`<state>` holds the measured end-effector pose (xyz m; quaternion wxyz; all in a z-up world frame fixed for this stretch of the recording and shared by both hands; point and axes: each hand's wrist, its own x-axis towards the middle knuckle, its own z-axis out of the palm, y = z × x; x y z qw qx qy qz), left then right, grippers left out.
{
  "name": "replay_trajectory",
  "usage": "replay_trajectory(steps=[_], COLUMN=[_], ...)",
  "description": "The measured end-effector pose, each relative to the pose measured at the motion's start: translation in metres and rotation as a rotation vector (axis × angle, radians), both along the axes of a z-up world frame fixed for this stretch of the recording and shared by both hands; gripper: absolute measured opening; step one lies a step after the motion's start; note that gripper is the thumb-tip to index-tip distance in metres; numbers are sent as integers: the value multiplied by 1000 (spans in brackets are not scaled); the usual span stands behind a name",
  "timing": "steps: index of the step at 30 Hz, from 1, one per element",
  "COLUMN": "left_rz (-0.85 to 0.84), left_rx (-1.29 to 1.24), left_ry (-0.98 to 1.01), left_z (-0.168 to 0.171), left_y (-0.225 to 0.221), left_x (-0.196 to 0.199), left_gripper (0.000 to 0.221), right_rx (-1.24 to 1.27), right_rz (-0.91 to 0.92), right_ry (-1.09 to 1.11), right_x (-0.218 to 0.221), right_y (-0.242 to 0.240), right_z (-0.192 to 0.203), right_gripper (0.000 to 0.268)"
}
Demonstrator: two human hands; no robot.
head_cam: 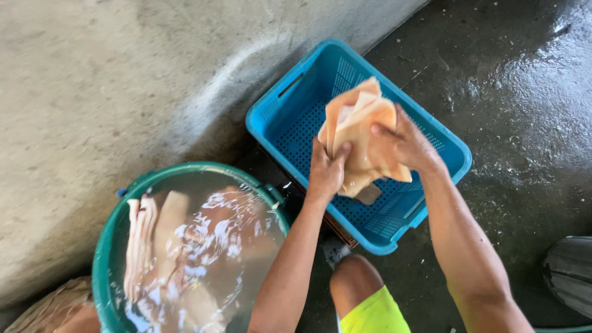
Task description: The person washes large pieces of raw meat by hand in a green bucket of water. They scrub and rinse each piece individually, then transfer the cleaned meat into a blue plastic basket.
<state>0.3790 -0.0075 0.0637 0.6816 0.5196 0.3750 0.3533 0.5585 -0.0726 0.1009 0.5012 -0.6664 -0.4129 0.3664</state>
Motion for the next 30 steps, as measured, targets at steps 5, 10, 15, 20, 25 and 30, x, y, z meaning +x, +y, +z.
replay_trajectory(steps=[5, 10, 15, 20, 25, 30], left_rz=[-41, 11, 69, 144, 21, -525], left_rx=[-144, -419, -527, -514, -116, 187], left_ry=[126, 234, 315, 326, 817, 1166], left_z=[-61, -121, -186, -265, -309, -304], left_y=[-8, 13, 45, 66, 59, 35], left_x=[22, 49, 65, 72, 75, 80], left_gripper=[72, 66, 61, 57, 88, 68], right_rx=[-415, -401, -480, -519, -667, -846], right_rz=[115, 209, 204, 232, 230, 446], right_ry=[110, 185, 101, -42, -512, -869], right_x=[34, 58, 74, 83, 58, 25], right_y=[12, 33, 71, 104, 109, 73], right_z=[-63, -135, -196, -246, -289, -332], right_gripper=[71, 68, 67, 68, 78, 70])
